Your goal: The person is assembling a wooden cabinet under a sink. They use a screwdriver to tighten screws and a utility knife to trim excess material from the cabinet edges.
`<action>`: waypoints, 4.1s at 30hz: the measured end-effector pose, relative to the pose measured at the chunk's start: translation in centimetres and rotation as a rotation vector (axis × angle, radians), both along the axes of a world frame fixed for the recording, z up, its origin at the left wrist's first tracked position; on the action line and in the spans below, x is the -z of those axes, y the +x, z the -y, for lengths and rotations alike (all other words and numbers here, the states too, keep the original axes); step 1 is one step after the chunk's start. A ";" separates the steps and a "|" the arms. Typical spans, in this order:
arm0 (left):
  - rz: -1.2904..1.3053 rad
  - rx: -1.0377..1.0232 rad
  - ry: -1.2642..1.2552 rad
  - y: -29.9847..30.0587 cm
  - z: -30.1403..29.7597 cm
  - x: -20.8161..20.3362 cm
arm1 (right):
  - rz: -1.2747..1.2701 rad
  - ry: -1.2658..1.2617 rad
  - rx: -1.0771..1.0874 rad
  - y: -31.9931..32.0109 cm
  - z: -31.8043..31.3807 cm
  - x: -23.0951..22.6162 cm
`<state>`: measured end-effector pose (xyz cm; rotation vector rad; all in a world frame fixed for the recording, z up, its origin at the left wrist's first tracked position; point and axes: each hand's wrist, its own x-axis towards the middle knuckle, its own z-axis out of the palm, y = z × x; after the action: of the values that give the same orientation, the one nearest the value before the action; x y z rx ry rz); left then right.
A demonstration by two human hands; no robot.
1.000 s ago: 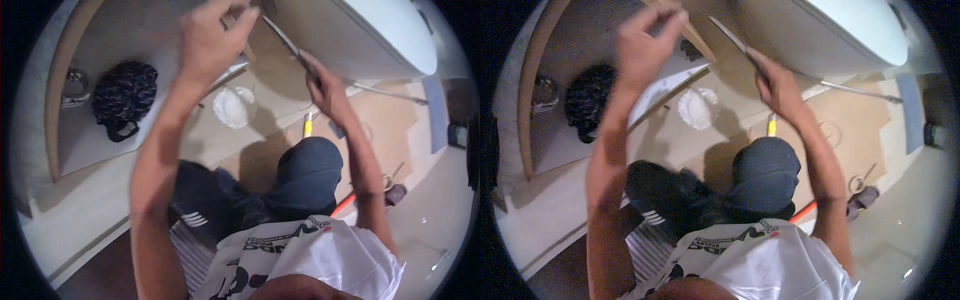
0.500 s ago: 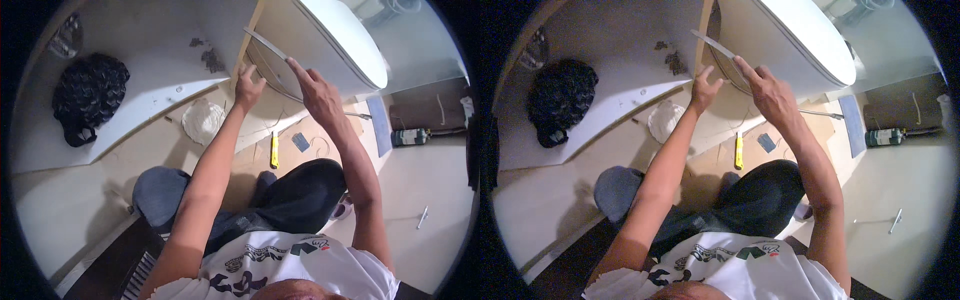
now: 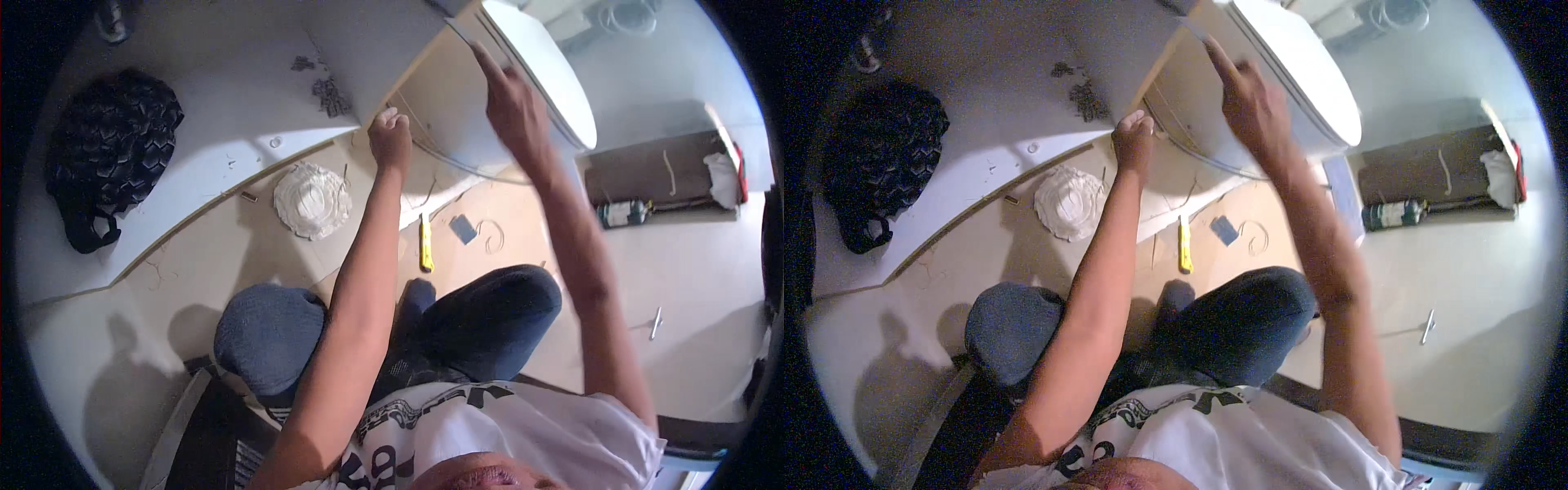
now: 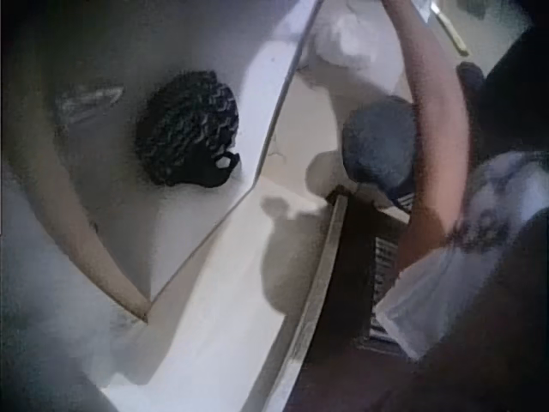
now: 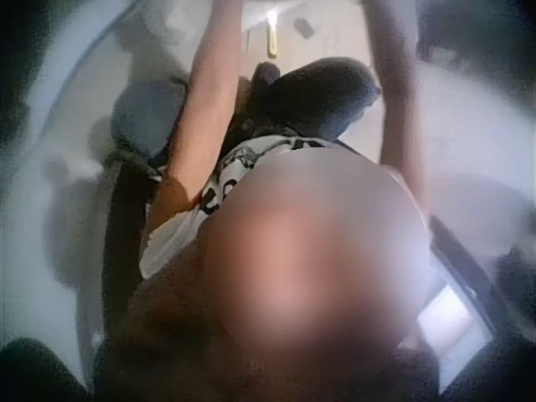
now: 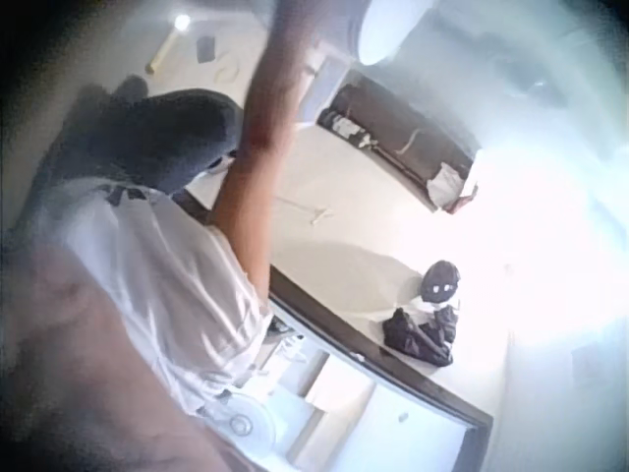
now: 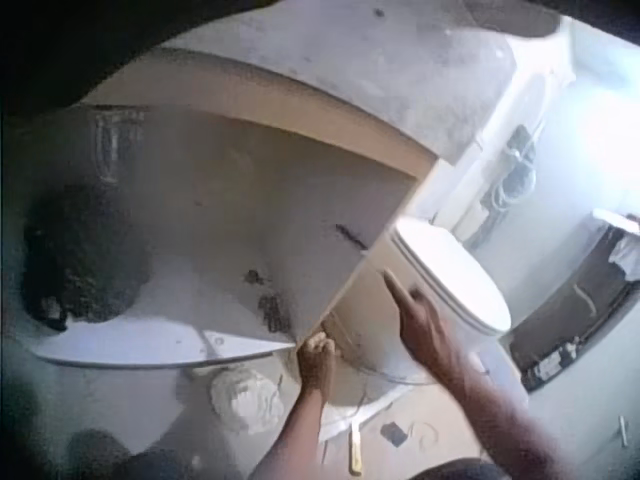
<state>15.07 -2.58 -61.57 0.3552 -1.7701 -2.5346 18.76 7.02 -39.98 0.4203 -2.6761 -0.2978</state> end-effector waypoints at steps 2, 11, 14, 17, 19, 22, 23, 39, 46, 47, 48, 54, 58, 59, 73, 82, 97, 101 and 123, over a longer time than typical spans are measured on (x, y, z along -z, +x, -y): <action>-0.002 -0.038 0.081 -1.1 0.2 -2.2 | 0.012 0.018 0.072 3.6 -0.7 2.6; 0.063 -0.006 0.337 -1.6 4.5 -5.3 | -0.161 -0.040 0.015 -1.6 3.1 -3.0; 0.113 0.013 0.330 -2.3 3.3 -4.7 | 0.084 0.095 0.121 2.8 0.3 1.9; 0.057 -0.055 0.264 -3.1 4.0 -3.5 | 0.082 0.126 0.134 1.5 0.9 0.4; 0.068 -0.048 0.296 -2.9 4.5 -3.9 | -0.013 0.072 0.130 -1.3 3.4 -3.1; 0.007 -0.067 0.266 -3.3 4.2 -3.0 | -0.077 -0.048 0.116 -1.6 4.3 -0.4; -0.025 -0.051 0.217 -3.8 3.6 -3.8 | -0.029 -0.029 0.140 0.0 3.1 2.4; -0.227 0.023 -0.090 -4.1 6.2 -4.5 | -0.100 -0.013 0.160 -2.5 4.6 -2.7; -0.212 0.078 -0.225 -4.5 3.2 -4.6 | 0.007 0.105 0.130 1.0 1.8 -1.2; -0.221 0.070 -0.236 -4.1 3.1 -5.4 | 0.089 0.133 0.188 1.9 1.6 -1.6; -0.233 0.059 -0.261 -3.8 3.2 -6.2 | 0.021 0.192 0.167 1.4 1.2 -2.7; -0.585 -0.091 -0.443 -2.9 0.9 -7.9 | -0.093 0.247 0.356 -3.2 3.6 -7.1; -0.544 0.090 -0.436 -1.5 -0.8 -8.7 | 0.021 0.324 0.145 2.3 0.1 -4.0; -0.527 0.078 -0.484 -1.7 -0.6 -8.8 | 0.037 0.352 0.210 1.4 0.3 -5.6; -0.481 0.026 -0.569 -1.2 -1.2 -10.5 | -0.152 0.134 0.183 1.2 1.6 -10.0; -0.460 0.055 -0.513 -1.9 -0.1 -8.8 | -0.173 -0.030 0.146 1.5 3.8 -11.6; -0.228 -0.059 -0.171 -5.5 5.0 -6.0 | 0.132 0.015 0.260 3.0 3.1 -2.8; -0.359 -0.088 -0.032 -3.6 5.6 -12.7 | 0.691 -0.048 0.229 7.9 -0.7 3.8; -0.452 -0.354 -0.756 -5.4 -4.5 -1.2 | 0.431 -0.530 0.402 13.3 -10.2 5.2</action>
<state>9.66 1.94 -60.40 0.0416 -2.0514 -1.4199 32.02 17.19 -45.21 -0.2498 -3.0867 0.4392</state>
